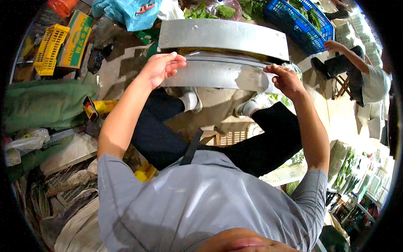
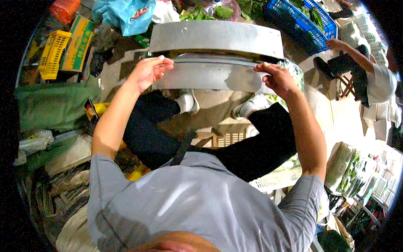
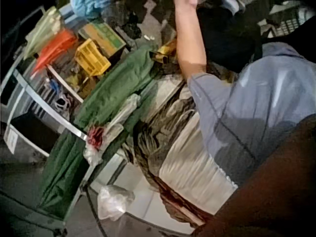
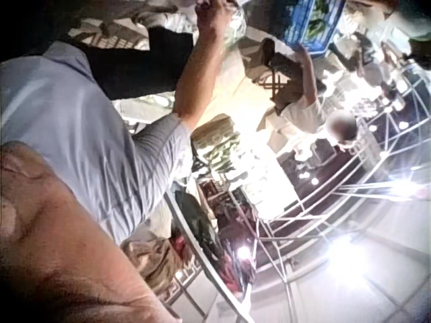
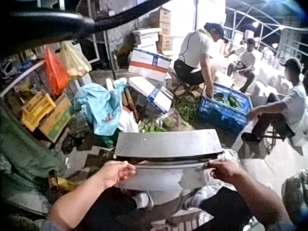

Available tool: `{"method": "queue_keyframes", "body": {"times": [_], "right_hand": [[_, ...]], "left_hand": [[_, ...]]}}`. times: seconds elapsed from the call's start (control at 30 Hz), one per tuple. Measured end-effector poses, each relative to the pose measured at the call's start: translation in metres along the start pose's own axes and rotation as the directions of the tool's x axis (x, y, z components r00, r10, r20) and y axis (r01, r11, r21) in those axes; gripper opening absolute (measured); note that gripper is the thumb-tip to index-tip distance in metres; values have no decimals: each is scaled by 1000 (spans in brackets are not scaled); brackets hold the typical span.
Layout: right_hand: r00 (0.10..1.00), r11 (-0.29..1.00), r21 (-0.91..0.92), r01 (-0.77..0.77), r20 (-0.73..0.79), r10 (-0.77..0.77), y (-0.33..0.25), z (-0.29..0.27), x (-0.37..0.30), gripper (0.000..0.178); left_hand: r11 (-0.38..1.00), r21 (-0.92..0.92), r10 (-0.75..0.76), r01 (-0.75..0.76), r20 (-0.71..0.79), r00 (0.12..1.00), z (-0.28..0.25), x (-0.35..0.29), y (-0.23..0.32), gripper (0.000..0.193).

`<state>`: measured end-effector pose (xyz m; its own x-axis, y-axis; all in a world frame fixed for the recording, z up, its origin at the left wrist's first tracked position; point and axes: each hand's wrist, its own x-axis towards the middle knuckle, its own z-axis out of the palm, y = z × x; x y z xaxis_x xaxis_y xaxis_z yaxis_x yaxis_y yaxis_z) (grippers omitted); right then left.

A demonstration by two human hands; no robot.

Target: The person repeatedly picks up bunches of leafy green vegetables from a white basket, places them on a stainless steel counter, and wraps them in clear plastic film using a manual sealing machine. The wrapped vegetables are then placed into a white basket.

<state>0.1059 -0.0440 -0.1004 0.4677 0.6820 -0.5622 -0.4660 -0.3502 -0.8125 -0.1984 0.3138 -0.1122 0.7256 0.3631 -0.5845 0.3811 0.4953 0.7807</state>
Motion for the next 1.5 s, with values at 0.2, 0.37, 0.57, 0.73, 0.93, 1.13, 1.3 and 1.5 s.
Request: {"method": "queue_keyframes", "body": {"times": [0.2,0.37,0.57,0.73,0.93,1.13,1.3,1.5], "right_hand": [[999,992,-124,-33,29,36,33,-7,-112,36],[975,842,-496,-214,-57,214,66,5,-90,32],[954,109,-983,150,172,244,106,-21,-29,63],[940,122,-985,124,156,303,87,-101,-25,44],[972,255,-966,-47,15,236,168,-237,-22,33],[942,649,-756,-86,-273,-193,278,-196,46,35],[831,579,-688,-438,-555,-31,319,-176,99,38],[665,906,-200,-372,-739,110,376,-192,144,44]], "left_hand": [[999,37,-16,14,76,997,-1,-110,-24,33],[956,240,-168,170,-28,985,12,-97,-100,35],[947,283,-115,149,-134,984,15,-25,-153,39],[862,408,-224,300,-224,949,14,-22,-157,45],[736,600,-372,315,-32,928,42,-15,-179,42],[670,725,-317,158,87,944,77,-1,-216,40],[527,842,-342,115,86,936,75,0,-220,39],[428,882,-400,196,-9,917,88,16,-224,38]]}}
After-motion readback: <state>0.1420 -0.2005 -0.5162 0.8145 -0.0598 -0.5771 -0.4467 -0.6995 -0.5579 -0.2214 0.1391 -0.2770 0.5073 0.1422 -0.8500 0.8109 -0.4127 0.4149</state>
